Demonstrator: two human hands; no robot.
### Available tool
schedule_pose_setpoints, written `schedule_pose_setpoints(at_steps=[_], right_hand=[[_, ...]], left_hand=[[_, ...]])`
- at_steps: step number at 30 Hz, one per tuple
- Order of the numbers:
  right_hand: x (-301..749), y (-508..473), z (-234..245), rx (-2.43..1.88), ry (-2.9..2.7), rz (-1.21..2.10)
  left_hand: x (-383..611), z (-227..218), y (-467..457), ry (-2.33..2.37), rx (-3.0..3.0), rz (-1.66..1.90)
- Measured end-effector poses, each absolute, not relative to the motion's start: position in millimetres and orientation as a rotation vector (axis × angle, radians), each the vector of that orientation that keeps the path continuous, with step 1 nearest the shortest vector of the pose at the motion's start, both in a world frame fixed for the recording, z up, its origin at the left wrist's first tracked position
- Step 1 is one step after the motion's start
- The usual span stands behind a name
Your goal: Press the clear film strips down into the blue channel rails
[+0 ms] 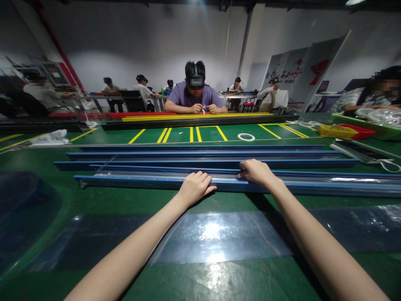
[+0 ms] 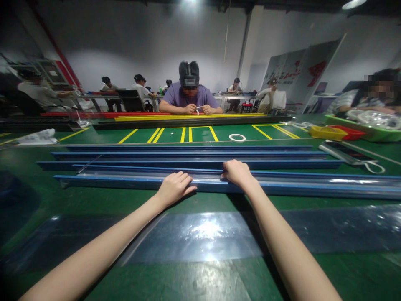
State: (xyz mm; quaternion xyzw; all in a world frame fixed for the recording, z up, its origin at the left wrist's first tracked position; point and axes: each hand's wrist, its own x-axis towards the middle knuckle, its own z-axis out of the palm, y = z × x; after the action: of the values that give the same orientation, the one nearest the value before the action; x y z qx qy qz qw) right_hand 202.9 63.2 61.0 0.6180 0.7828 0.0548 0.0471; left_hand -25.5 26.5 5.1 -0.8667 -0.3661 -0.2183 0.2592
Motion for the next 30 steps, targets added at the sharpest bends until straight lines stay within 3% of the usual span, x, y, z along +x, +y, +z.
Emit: schedule_pose_setpoints(at_steps=[30], right_hand=[[204.2, 64.7, 59.5, 1.894, 2.400, 0.146]], left_hand=[[-26.4, 3.2, 28.9, -1.022, -2.396, -0.639]])
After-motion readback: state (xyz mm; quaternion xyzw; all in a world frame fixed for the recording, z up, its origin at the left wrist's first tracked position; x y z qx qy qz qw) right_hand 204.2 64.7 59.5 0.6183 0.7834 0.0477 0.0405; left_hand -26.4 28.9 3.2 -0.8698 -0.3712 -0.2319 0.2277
